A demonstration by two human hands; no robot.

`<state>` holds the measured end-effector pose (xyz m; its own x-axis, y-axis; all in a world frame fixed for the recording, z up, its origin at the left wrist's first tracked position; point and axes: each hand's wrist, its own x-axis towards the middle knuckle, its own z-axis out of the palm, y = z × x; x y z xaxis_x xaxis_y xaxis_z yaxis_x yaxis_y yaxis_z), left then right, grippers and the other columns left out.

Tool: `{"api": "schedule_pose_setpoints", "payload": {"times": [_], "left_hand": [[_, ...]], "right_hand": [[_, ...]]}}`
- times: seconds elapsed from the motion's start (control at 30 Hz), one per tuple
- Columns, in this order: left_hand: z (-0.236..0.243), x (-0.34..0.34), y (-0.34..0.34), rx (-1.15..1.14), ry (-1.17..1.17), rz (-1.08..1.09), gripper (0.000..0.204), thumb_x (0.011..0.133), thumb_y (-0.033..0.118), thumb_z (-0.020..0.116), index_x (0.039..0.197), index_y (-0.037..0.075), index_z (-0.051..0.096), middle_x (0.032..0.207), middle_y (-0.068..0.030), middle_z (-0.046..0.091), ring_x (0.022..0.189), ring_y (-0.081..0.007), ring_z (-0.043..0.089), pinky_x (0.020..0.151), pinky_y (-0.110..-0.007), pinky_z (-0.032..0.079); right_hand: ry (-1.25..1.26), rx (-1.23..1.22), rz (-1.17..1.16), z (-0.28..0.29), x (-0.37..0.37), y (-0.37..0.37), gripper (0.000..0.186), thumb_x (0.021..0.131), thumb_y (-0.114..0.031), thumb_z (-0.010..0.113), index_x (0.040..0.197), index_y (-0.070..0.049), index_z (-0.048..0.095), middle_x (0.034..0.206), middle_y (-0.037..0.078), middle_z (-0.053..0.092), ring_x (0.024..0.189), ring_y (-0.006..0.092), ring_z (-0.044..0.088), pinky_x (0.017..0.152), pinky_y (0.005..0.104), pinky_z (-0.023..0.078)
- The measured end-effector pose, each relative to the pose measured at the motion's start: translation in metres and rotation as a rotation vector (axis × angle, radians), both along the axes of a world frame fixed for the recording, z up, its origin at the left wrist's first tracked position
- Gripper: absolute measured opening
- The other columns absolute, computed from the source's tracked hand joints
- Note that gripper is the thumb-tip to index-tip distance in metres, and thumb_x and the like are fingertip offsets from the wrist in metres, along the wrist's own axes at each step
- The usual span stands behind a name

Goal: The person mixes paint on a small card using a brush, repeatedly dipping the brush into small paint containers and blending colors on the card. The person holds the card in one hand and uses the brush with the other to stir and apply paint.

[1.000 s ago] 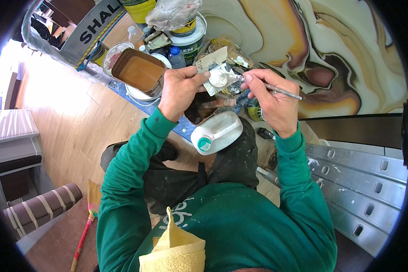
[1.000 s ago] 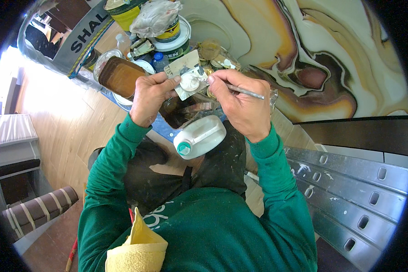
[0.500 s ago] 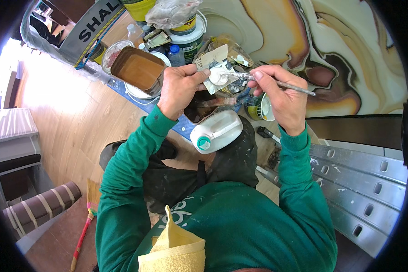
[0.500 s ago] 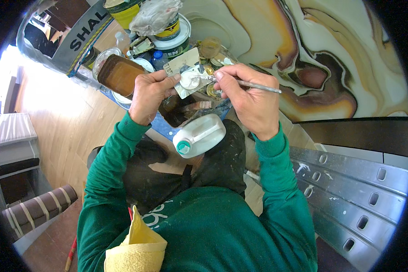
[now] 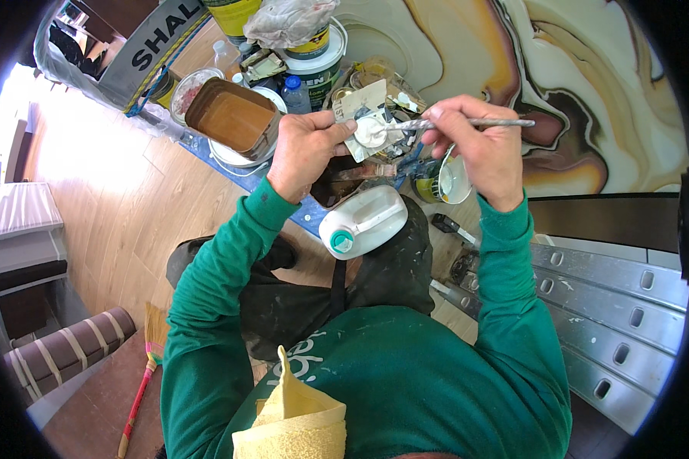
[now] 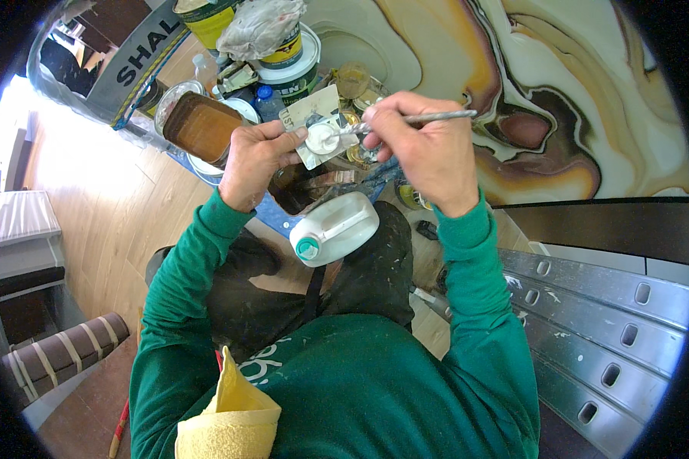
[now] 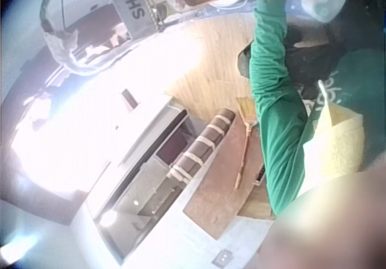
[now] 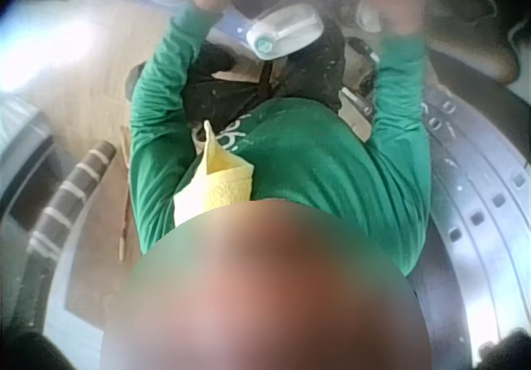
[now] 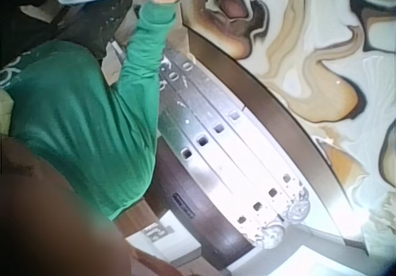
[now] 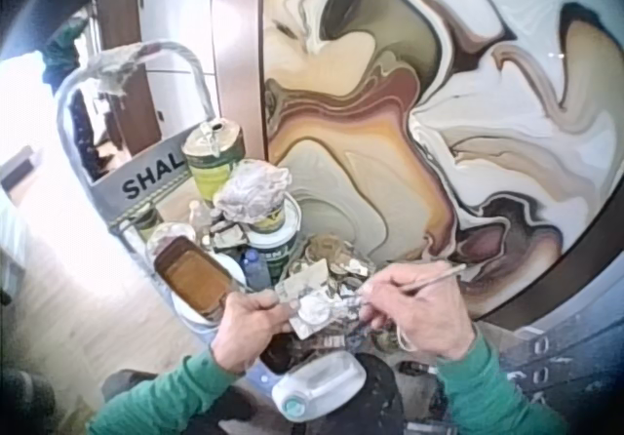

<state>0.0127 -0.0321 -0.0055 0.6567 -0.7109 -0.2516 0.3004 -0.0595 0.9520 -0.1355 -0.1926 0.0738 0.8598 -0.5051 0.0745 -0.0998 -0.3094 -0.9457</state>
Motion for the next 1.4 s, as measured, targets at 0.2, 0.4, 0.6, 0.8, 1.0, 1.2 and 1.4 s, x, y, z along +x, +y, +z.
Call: {"api": "schedule_pose_setpoints", "payload": {"times": [0.2,0.4,0.6,0.8,1.0,1.2,1.4], "left_hand": [[0.001,-0.001,-0.002,-0.131,0.174,0.003,0.014,0.088,0.003,0.064,0.083,-0.010,0.065,0.084,-0.0099,0.067,0.077,-0.0155,0.067,0.070,-0.027,0.057],[-0.004,0.003,-0.001,-0.108,0.152,-0.024,0.014,0.088,0.003,0.063,0.086,-0.011,0.065,0.090,-0.0136,0.067,0.081,-0.0178,0.068,0.073,-0.029,0.058],[-0.003,0.003,0.000,-0.108,0.166,-0.064,0.018,0.091,0.006,0.062,0.096,-0.011,0.064,0.099,-0.0177,0.067,0.089,-0.0218,0.069,0.081,-0.031,0.058],[0.001,0.001,0.000,-0.063,0.140,-0.068,0.018,0.091,0.005,0.063,0.096,-0.011,0.064,0.098,-0.0170,0.068,0.088,-0.0210,0.069,0.079,-0.030,0.058],[0.004,-0.002,0.001,-0.093,0.186,-0.067,0.016,0.090,0.005,0.063,0.093,-0.011,0.065,0.096,-0.0161,0.068,0.086,-0.0196,0.069,0.078,-0.030,0.058],[0.005,-0.002,0.002,-0.088,0.144,-0.071,0.015,0.089,0.005,0.064,0.092,-0.009,0.066,0.094,-0.0153,0.069,0.084,-0.0190,0.069,0.076,-0.028,0.058],[0.004,-0.004,0.002,-0.086,0.120,-0.053,0.015,0.089,0.005,0.064,0.091,-0.009,0.065,0.092,-0.0143,0.069,0.083,-0.0177,0.069,0.075,-0.028,0.058]], "right_hand": [[-0.030,0.110,0.038,-0.007,-0.004,-0.008,0.015,0.088,-0.011,0.062,0.091,0.003,0.070,0.073,0.008,0.068,0.060,0.0094,0.061,0.054,0.0215,0.047],[-0.024,0.069,0.137,-0.014,-0.004,-0.013,0.013,0.088,-0.007,0.064,0.092,0.004,0.069,0.079,0.008,0.068,0.067,0.0108,0.063,0.059,0.0226,0.050],[0.021,0.113,0.220,-0.017,-0.004,-0.007,0.013,0.086,-0.006,0.064,0.093,0.004,0.070,0.078,0.007,0.068,0.066,0.0096,0.061,0.060,0.0227,0.050],[-0.033,0.081,0.133,-0.016,-0.005,-0.007,0.014,0.088,-0.008,0.064,0.093,0.004,0.069,0.078,0.007,0.068,0.067,0.0100,0.061,0.060,0.0230,0.049],[-0.046,0.071,0.049,-0.018,-0.004,-0.002,0.013,0.087,-0.009,0.064,0.090,0.003,0.069,0.072,0.004,0.066,0.064,0.0080,0.059,0.057,0.0226,0.046],[-0.013,0.088,0.107,-0.018,-0.005,-0.003,0.013,0.086,-0.007,0.064,0.092,0.004,0.069,0.074,0.006,0.067,0.065,0.0086,0.059,0.059,0.0223,0.047],[-0.038,0.090,0.082,-0.022,-0.004,0.002,0.015,0.088,-0.009,0.064,0.094,0.004,0.069,0.077,0.007,0.068,0.065,0.0092,0.060,0.057,0.0226,0.048]]}}
